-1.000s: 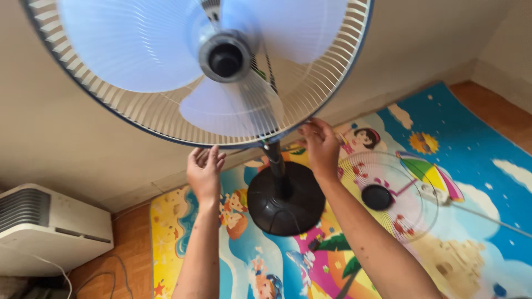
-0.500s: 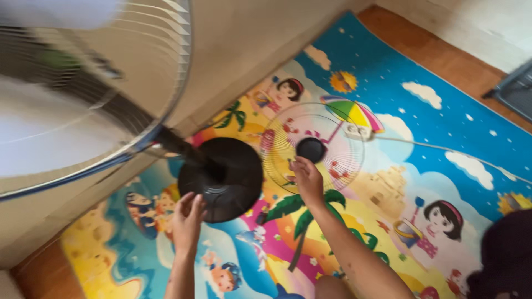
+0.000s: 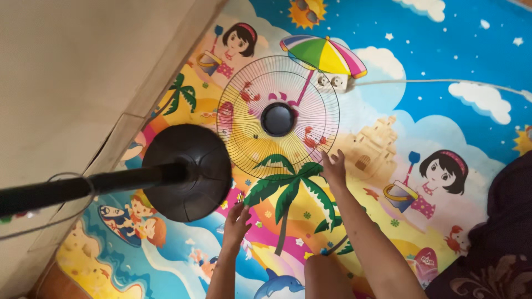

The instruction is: The person assembles a standing electric fan by attaching the front wire cage, then the rear wire cage, and finally securing the central hub cap. The person uses both hands to align and snap the components into place.

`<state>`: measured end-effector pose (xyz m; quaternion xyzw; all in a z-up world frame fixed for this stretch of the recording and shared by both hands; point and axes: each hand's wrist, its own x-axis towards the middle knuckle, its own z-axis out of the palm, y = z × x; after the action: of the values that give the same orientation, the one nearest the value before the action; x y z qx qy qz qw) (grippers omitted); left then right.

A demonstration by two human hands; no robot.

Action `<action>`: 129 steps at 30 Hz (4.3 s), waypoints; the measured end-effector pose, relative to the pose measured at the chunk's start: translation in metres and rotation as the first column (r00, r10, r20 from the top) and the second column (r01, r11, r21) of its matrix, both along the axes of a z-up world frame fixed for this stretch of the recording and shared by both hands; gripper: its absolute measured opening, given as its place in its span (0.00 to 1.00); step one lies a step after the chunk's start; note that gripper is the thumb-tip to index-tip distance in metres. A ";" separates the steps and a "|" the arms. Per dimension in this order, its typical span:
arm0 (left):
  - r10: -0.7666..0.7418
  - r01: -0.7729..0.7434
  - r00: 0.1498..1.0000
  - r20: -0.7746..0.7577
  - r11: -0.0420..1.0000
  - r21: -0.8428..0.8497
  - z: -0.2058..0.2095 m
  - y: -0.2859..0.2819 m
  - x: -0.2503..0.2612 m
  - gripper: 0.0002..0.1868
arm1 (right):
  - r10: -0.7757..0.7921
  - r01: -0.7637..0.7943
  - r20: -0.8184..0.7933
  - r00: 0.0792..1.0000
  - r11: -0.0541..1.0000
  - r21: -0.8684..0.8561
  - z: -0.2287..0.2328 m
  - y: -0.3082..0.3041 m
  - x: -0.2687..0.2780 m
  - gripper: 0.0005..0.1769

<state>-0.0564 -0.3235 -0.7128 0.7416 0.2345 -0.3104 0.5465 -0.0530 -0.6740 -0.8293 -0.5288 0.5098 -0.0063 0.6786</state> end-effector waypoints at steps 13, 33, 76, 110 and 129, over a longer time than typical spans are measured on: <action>0.124 -0.123 0.992 -0.010 0.991 0.044 -0.034 -0.033 0.027 0.38 | -0.127 0.051 0.176 0.976 0.922 0.385 0.034 -0.016 0.010 0.34; 0.375 -0.242 0.910 0.175 0.826 -0.510 0.218 -0.082 0.008 0.21 | -0.055 0.031 0.497 0.866 0.998 0.056 0.267 -0.028 -0.121 0.29; 0.521 0.249 0.522 0.675 0.664 -0.705 0.455 0.108 -0.152 0.44 | 0.085 -0.023 0.969 0.233 0.996 -0.082 0.623 0.033 -0.179 0.14; 0.710 0.267 0.313 0.631 0.572 -0.776 0.391 0.171 -0.252 0.47 | -0.020 -0.189 0.992 0.127 0.981 0.044 0.493 0.263 -0.225 0.43; 0.460 0.042 0.206 0.863 0.877 -0.478 0.490 0.230 -0.096 0.55 | 0.227 0.038 0.965 0.130 0.972 -0.234 0.508 0.204 -0.023 0.54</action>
<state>-0.1519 -0.0933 -0.2224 0.6019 -0.1200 0.2513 0.7484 -0.0758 -0.4700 -0.3214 -0.4906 -0.1001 -0.3602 0.7871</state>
